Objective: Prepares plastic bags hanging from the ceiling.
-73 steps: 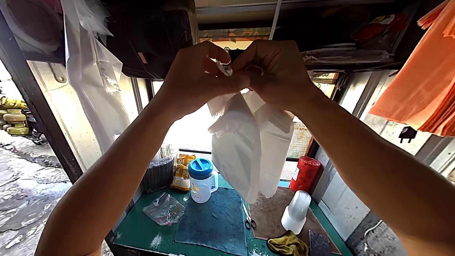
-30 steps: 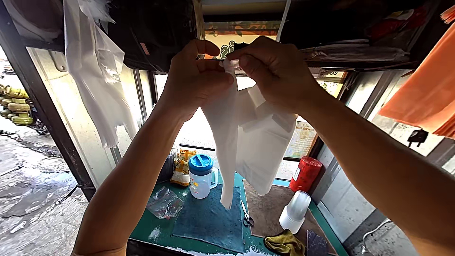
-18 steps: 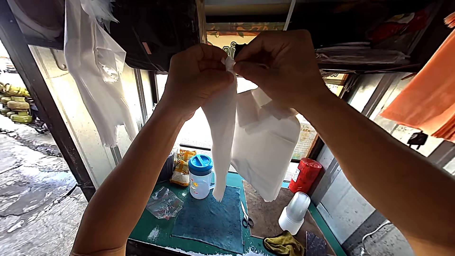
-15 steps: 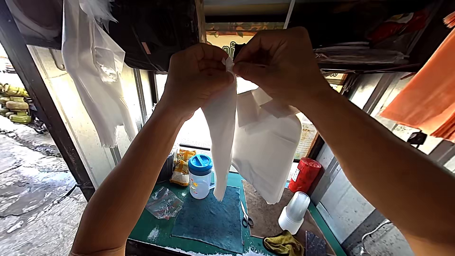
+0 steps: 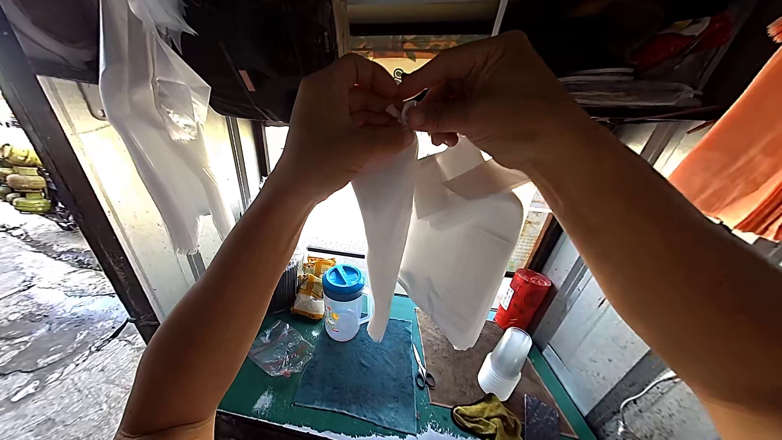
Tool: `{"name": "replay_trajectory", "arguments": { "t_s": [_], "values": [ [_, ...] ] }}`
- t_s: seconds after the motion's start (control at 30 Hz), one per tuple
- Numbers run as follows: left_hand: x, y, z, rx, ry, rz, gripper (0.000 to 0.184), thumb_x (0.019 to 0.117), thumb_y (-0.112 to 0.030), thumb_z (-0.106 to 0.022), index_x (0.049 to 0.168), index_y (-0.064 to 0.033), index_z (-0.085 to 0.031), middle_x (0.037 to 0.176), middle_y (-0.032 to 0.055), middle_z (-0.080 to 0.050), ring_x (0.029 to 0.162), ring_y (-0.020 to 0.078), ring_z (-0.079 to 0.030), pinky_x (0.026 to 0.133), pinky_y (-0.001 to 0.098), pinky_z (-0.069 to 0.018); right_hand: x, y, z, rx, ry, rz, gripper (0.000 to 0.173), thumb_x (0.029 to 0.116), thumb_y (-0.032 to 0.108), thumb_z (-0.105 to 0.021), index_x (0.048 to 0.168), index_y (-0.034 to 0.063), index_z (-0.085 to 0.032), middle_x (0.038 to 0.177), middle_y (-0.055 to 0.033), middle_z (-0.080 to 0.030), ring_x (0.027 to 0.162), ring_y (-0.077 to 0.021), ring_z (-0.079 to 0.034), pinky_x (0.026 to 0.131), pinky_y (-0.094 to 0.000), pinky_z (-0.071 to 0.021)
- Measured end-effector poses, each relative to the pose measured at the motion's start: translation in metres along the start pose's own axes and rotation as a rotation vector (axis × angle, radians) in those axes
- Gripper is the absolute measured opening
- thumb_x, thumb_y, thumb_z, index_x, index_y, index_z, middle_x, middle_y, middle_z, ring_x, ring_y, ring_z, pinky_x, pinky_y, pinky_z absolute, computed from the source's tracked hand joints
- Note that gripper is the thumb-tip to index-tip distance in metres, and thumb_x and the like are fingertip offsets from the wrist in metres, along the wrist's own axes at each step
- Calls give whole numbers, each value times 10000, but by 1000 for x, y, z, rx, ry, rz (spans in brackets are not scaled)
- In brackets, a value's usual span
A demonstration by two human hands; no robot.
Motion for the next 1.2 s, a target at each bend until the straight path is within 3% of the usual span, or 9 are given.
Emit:
{"name": "replay_trajectory", "arguments": {
  "t_s": [0.13,0.3,0.57,0.73,0.8,0.9,0.97,1.07,1.2],
  "values": [
    [0,5,0,-120,4,-29,330,785,72,-814,1054,-20,-646,934,31,-725,848,101,-728,788,245,-630,-1,-2,2,42,-15,88,101,869,8,-776,948,54,-735,795,1,-716,639,-59,-658,580,-192,-571],
    [2,9,-1,-197,71,-12,155,940,38,-678,1088,-1,-699,905,11,-748,830,104,-738,826,276,-634,-4,-7,2,72,11,174,78,904,20,-737,949,67,-694,798,30,-688,659,-43,-639,603,-183,-559],
    [16,-13,-5,606,258,-194,187,1080,-207,-510,1093,-80,-647,921,-12,-665,752,-23,-658,689,153,-572,3,-13,9,-2,108,113,54,944,60,-702,986,88,-682,863,28,-683,723,-45,-653,645,-185,-565],
    [37,-8,5,537,114,-89,247,1101,-234,-441,1123,-58,-614,924,-2,-622,739,-4,-656,669,184,-592,13,-5,26,-169,224,-6,41,973,42,-653,988,80,-655,852,17,-688,784,-44,-689,769,-198,-597],
    [49,-9,8,470,16,-67,253,1103,-213,-426,1117,-44,-614,918,-14,-622,742,-5,-650,687,183,-585,17,-5,34,-125,161,4,31,985,75,-657,984,87,-628,860,26,-687,797,-38,-685,788,-203,-589],
    [75,-12,10,280,-89,-31,190,1089,-128,-453,1018,-40,-605,849,-13,-637,706,28,-650,644,183,-569,19,2,50,15,-86,158,91,991,125,-667,1036,49,-641,978,-16,-719,951,-117,-725,932,-303,-610],
    [94,-14,4,255,-33,-1,184,1083,-108,-459,997,-39,-606,824,-10,-652,688,30,-645,636,178,-555,17,12,59,-38,-222,161,154,998,181,-676,1056,39,-670,958,-27,-738,891,-132,-748,832,-297,-645],
    [121,-22,-14,318,-2,-59,255,1052,-53,-501,837,-37,-638,695,-20,-611,623,27,-598,626,186,-528,20,18,60,-231,-185,-74,231,1005,299,-672,1115,96,-667,906,35,-708,700,-28,-688,618,-179,-585],
    [136,-48,-27,540,22,-59,194,993,-12,-566,818,-54,-637,722,-14,-528,670,42,-513,658,227,-449,41,26,54,-189,-124,-233,76,1016,166,-646,1015,98,-679,807,37,-674,629,-25,-636,595,-167,-544]
  ]
}}
Point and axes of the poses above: each hand's wrist, its own x-axis towards the middle knuckle, its own z-axis out of the back of the hand, y = z × x, the point moved 5 cm from there along x, towards the middle knuckle
